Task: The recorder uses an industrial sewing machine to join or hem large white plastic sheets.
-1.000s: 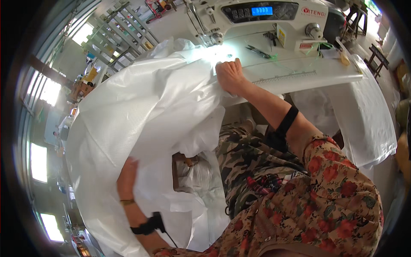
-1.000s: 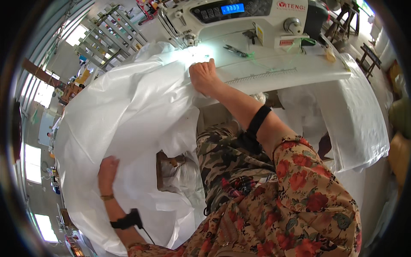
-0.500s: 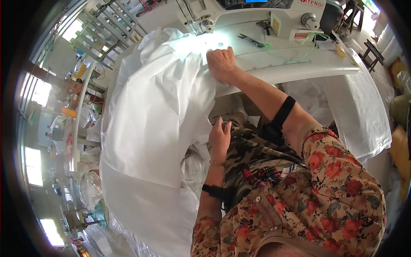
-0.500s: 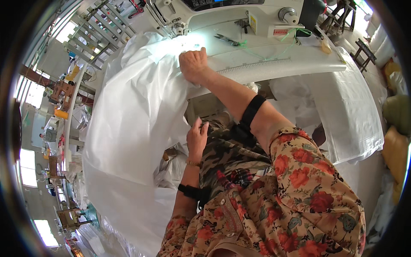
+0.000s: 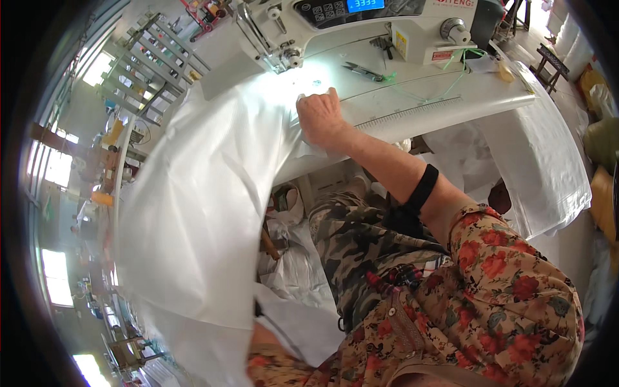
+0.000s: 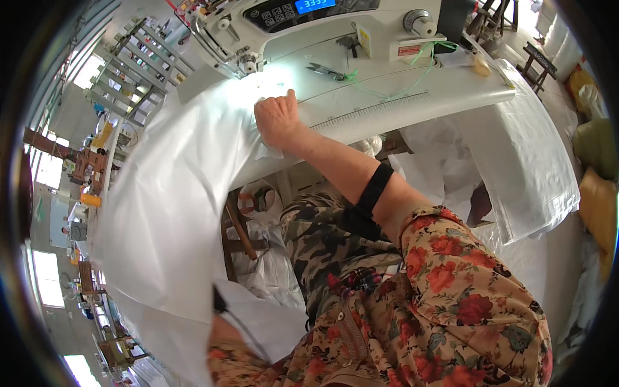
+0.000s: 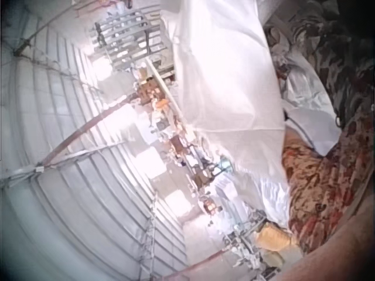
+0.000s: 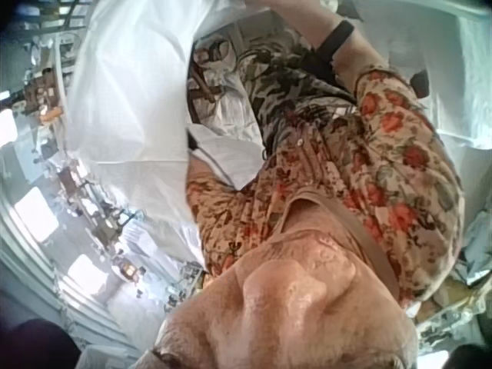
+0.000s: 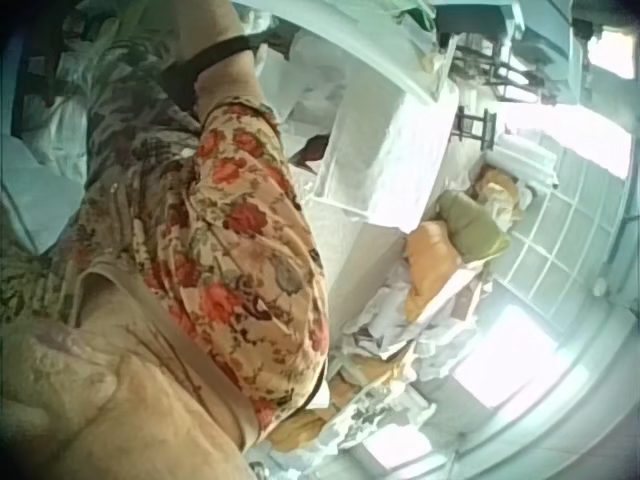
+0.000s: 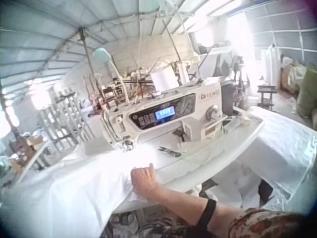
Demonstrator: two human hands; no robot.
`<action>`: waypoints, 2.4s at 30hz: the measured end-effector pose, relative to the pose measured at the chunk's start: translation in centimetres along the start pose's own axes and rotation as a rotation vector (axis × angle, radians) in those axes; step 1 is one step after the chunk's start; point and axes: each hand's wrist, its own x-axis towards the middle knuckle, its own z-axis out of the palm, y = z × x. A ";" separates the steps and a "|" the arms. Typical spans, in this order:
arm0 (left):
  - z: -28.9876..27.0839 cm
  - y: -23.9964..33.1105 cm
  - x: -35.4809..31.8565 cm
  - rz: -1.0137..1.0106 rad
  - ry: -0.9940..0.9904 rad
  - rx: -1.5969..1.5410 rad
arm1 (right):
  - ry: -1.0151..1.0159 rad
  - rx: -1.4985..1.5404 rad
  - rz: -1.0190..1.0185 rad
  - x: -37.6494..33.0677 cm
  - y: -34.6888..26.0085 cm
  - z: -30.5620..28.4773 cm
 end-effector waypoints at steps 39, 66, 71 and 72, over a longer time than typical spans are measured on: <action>-13.7 7.7 0.5 0.263 0.033 -0.387 | 0.202 0.175 0.019 -0.3 0.3 2.3; -15.5 7.5 2.7 0.094 0.497 -0.104 | 0.092 0.539 -0.009 -6.7 2.0 -0.7; -16.5 7.7 2.4 0.124 0.454 0.047 | 0.250 0.620 0.059 -7.0 1.3 -2.3; -16.7 7.6 2.2 0.124 0.441 0.108 | 0.356 0.521 -0.118 -7.2 0.4 -2.9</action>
